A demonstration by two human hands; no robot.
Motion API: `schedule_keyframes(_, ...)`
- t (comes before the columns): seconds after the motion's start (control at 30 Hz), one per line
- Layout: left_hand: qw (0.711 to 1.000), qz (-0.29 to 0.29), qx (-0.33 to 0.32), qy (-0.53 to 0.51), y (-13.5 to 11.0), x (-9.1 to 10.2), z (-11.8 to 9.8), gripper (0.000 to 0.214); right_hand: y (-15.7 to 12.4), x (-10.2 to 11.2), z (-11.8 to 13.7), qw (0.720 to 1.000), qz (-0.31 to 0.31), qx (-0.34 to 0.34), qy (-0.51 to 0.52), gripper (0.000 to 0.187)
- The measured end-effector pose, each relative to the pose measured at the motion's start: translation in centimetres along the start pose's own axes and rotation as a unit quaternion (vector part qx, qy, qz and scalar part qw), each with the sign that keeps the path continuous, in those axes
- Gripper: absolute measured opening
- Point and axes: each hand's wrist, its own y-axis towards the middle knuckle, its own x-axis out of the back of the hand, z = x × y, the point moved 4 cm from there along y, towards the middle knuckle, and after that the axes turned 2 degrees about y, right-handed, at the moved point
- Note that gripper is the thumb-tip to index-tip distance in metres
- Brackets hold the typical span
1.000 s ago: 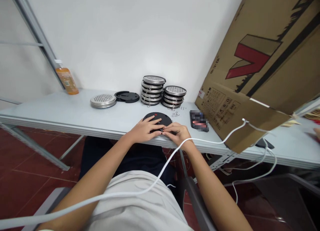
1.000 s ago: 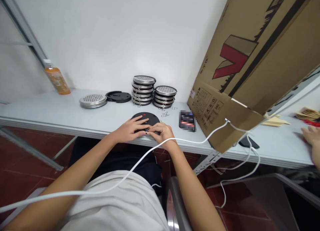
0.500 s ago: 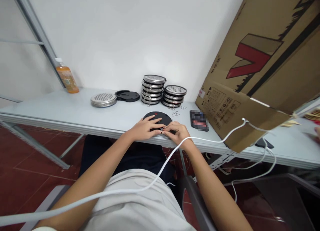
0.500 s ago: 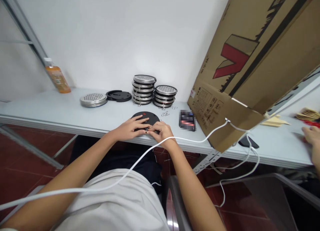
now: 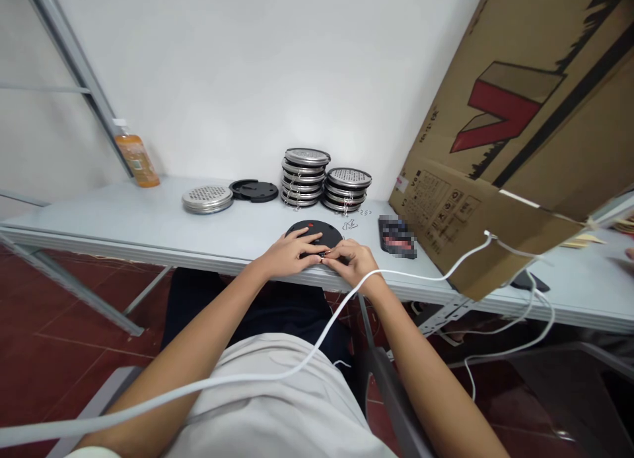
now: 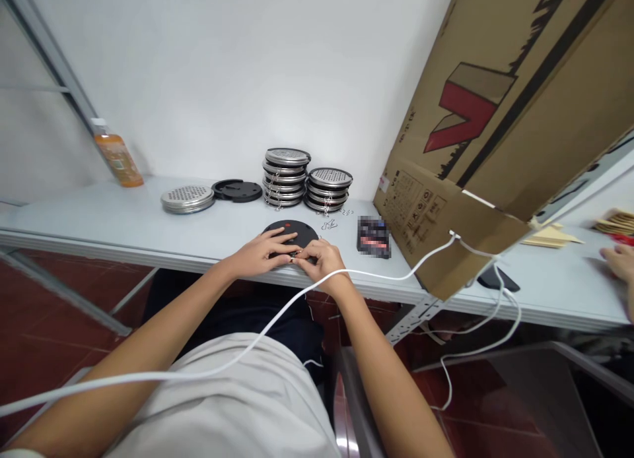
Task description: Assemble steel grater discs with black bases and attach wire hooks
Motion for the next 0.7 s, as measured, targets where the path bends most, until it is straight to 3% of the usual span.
schedule_keyframes(0.7, 1.0, -0.02, 0.02, 0.002, 0.19, 0.17, -0.29, 0.042, -0.47, -0.03, 0.34, 0.999, -0.035, 0.029, -0.02, 0.012)
